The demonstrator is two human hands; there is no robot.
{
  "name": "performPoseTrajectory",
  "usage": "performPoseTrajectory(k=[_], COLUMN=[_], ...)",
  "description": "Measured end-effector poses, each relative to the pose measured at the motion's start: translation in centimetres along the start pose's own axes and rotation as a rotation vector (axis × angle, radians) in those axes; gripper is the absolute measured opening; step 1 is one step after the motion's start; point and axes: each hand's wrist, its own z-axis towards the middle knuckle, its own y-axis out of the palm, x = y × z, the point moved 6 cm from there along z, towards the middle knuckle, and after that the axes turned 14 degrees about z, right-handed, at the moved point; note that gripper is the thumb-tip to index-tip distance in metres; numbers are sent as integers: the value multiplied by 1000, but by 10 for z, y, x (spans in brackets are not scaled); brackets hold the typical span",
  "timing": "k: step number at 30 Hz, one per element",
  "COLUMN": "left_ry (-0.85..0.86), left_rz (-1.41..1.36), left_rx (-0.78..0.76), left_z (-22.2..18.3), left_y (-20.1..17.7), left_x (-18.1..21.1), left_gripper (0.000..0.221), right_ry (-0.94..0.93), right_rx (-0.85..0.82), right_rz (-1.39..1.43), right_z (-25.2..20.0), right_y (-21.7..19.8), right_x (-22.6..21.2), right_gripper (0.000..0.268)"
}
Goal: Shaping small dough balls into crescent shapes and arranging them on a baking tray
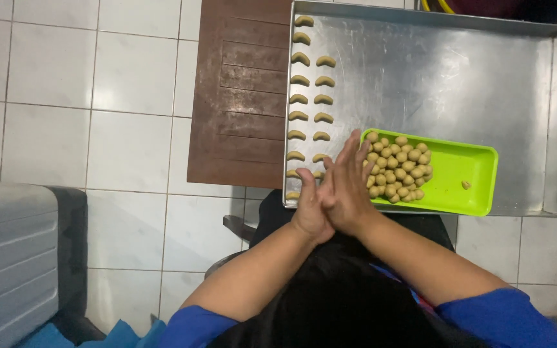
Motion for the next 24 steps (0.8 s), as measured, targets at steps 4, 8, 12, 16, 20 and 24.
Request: performPoseTrajectory(k=[4, 8, 12, 16, 20, 24], left_ry=[-11, 368, 38, 5, -64, -183], left_rz=[-35, 13, -39, -77, -164, -410], left_rx=[56, -205, 14, -25, -114, -231], left_z=[11, 12, 20, 19, 17, 7], left_y=[-33, -22, -59, -52, -35, -23], left_x=[-40, -26, -68, -57, -40, -31], left_gripper=[96, 90, 87, 92, 110, 117], right_ry=[228, 200, 162, -71, 7, 75], right_rx=[106, 54, 4, -52, -99, -144], right_rz=[19, 19, 9, -53, -64, 672], right_z=[17, 16, 14, -6, 8, 20], right_y=[-20, -16, -14, 10, -11, -35], right_x=[6, 9, 14, 2, -19, -17], right_gripper=[98, 96, 110, 127, 118, 134])
